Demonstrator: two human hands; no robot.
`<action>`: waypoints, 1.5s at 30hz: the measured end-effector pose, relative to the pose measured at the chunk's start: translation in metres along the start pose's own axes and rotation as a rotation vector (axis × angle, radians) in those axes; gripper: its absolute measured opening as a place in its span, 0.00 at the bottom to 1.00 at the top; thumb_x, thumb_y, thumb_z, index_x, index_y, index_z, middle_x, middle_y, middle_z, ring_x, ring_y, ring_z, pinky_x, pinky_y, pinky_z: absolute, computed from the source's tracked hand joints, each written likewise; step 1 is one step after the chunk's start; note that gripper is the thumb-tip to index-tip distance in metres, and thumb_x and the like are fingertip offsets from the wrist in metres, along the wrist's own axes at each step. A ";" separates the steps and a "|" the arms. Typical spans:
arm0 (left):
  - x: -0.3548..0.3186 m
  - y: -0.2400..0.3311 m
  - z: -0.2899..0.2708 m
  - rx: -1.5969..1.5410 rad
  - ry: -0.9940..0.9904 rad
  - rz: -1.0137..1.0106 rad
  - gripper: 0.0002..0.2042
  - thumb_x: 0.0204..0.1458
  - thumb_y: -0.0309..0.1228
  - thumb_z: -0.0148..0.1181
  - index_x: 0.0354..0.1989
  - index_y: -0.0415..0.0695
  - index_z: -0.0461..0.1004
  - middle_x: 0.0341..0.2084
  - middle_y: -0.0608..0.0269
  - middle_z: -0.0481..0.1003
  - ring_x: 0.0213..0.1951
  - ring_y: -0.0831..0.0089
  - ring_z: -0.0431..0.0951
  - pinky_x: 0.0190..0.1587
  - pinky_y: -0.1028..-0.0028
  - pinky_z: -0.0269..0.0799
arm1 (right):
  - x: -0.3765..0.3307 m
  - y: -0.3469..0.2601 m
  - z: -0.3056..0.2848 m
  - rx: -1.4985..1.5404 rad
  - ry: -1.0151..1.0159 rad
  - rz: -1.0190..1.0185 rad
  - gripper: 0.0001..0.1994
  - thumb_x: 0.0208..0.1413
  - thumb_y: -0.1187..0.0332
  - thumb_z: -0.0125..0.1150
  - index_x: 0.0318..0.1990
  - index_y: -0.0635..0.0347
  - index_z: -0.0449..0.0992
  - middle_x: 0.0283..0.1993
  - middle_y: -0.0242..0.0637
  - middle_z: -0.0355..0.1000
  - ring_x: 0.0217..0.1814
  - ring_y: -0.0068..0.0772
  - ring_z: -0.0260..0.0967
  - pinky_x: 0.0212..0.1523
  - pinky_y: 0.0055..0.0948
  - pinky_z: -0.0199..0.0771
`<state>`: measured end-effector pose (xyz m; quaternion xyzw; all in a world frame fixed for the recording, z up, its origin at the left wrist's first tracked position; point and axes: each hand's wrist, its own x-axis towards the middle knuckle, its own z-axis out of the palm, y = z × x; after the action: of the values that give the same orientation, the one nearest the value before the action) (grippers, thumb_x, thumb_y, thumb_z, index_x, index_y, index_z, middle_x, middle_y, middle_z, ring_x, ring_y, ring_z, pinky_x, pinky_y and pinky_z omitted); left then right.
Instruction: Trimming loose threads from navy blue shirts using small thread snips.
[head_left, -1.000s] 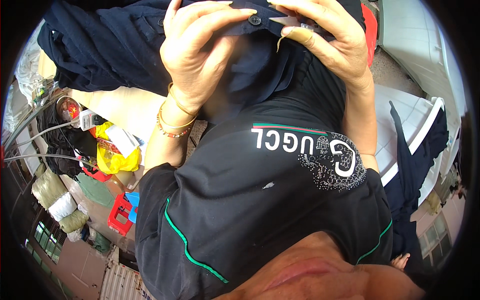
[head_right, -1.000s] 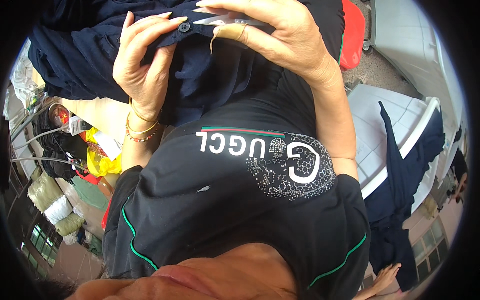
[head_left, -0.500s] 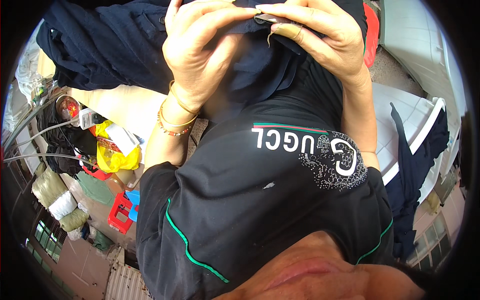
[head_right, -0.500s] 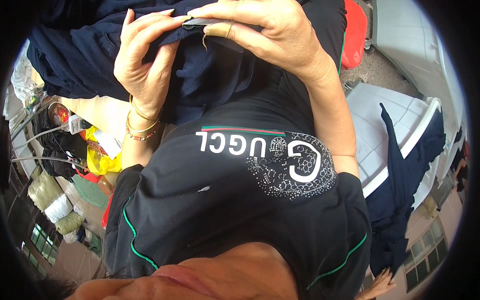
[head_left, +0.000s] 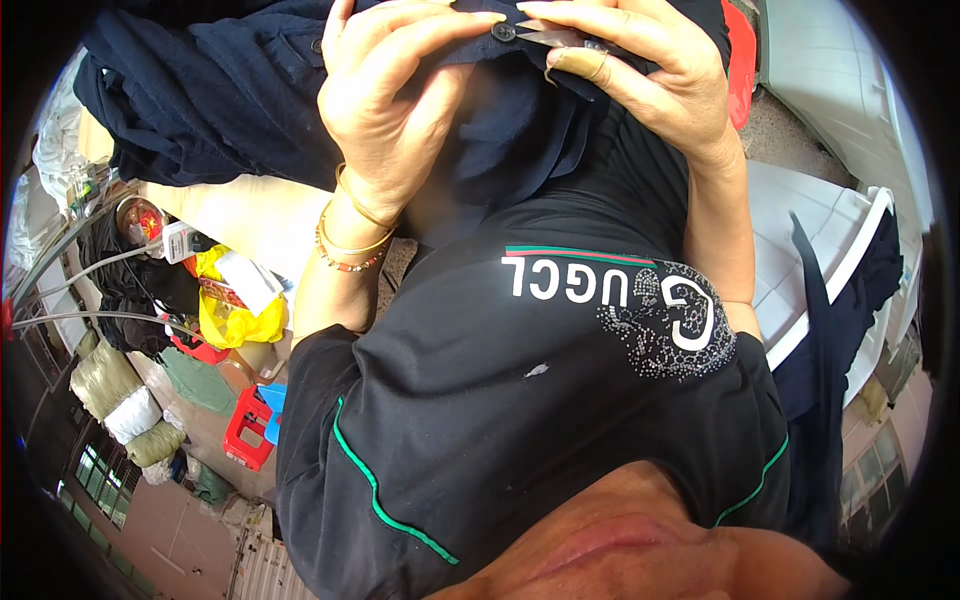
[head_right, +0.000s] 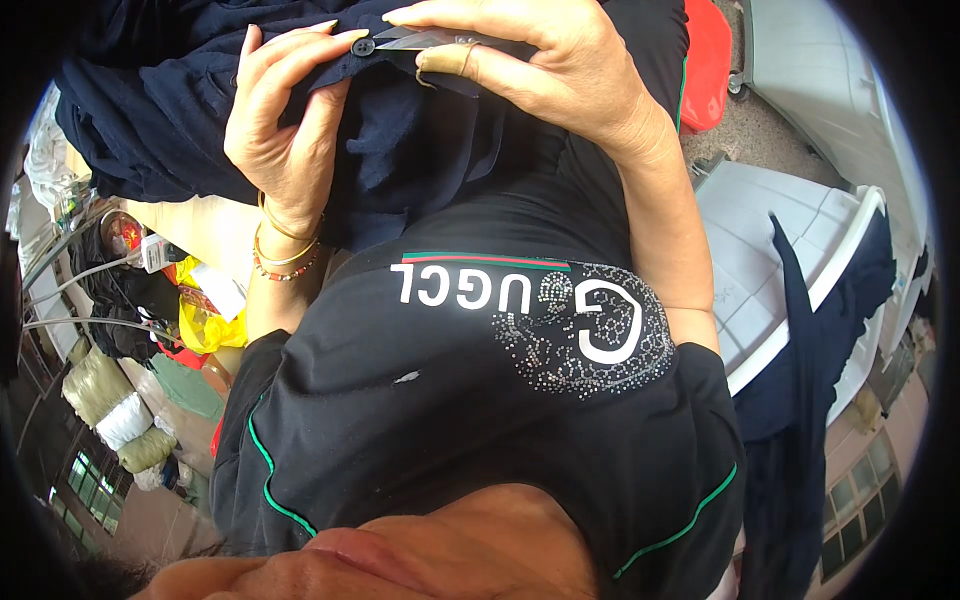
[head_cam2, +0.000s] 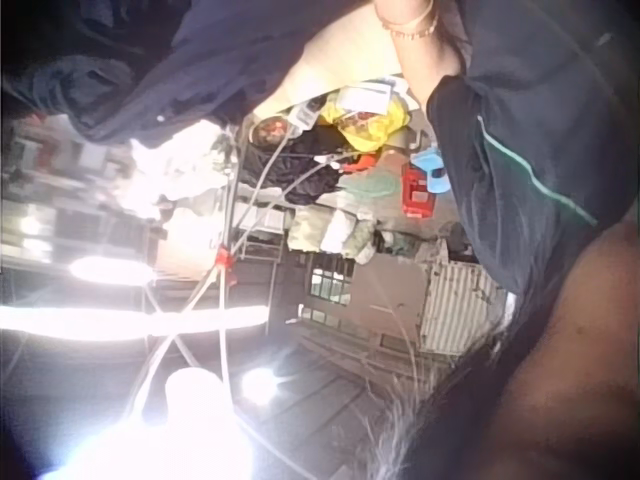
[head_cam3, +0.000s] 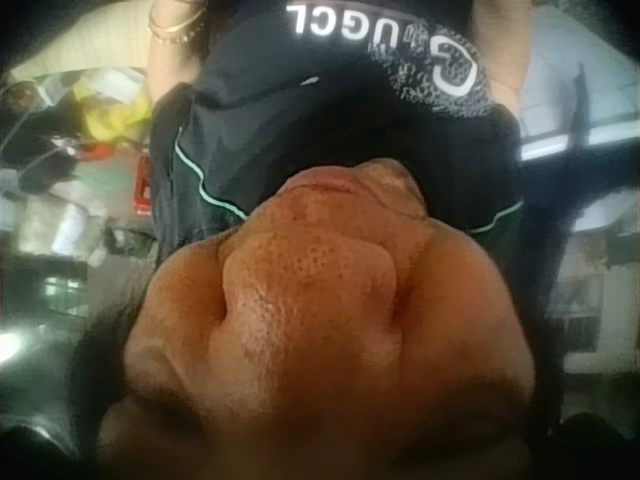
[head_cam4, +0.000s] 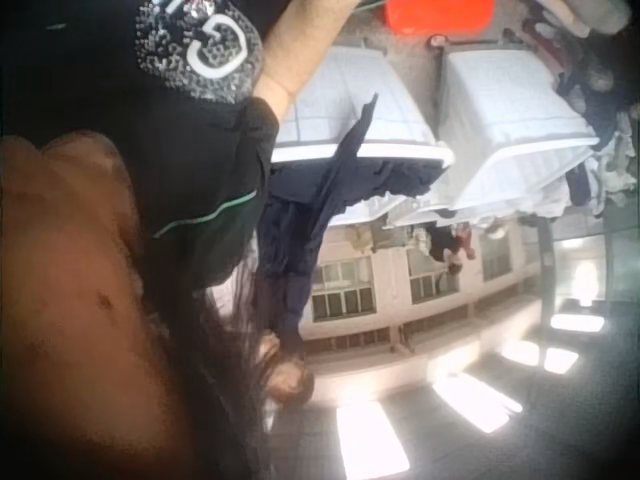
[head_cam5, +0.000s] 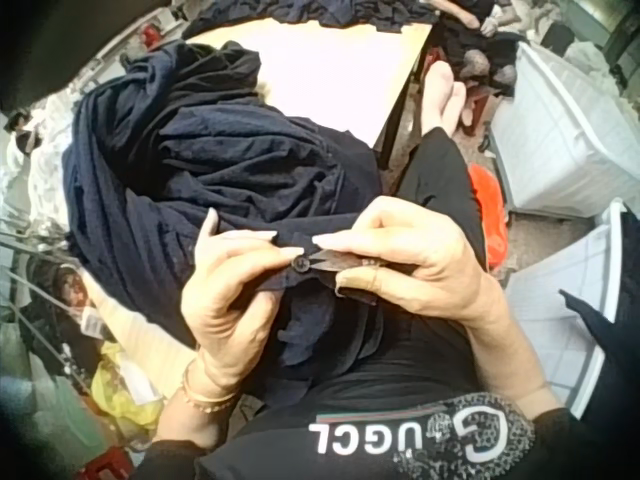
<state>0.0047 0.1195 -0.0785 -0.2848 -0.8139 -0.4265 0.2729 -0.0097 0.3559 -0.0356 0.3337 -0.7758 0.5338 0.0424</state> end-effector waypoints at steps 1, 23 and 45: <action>0.000 0.000 0.000 0.001 -0.002 0.000 0.12 0.48 0.19 0.67 0.42 0.44 0.84 0.40 0.60 0.83 0.49 0.68 0.81 0.69 0.55 0.56 | 0.001 0.000 0.000 -0.002 -0.001 -0.006 0.17 0.49 0.79 0.72 0.49 0.67 0.81 0.34 0.38 0.74 0.34 0.30 0.72 0.35 0.25 0.71; 0.029 -0.015 -0.010 -0.543 -0.132 -0.553 0.10 0.63 0.27 0.59 0.49 0.37 0.80 0.42 0.64 0.82 0.44 0.80 0.79 0.51 0.82 0.72 | 0.016 -0.036 -0.002 -0.372 0.179 -0.091 0.21 0.42 0.79 0.74 0.49 0.67 0.81 0.31 0.39 0.73 0.30 0.33 0.73 0.30 0.27 0.71; 0.078 0.023 -0.053 0.030 -0.544 -0.417 0.16 0.57 0.31 0.66 0.51 0.36 0.76 0.45 0.61 0.78 0.47 0.71 0.76 0.51 0.73 0.73 | 0.028 0.002 0.006 -0.352 0.204 -0.075 0.15 0.49 0.76 0.71 0.46 0.65 0.81 0.30 0.39 0.71 0.28 0.33 0.70 0.29 0.27 0.69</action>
<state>-0.0228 0.1036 0.0131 -0.2113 -0.9039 -0.3694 -0.0432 -0.0308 0.3376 -0.0278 0.2938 -0.8360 0.4190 0.1982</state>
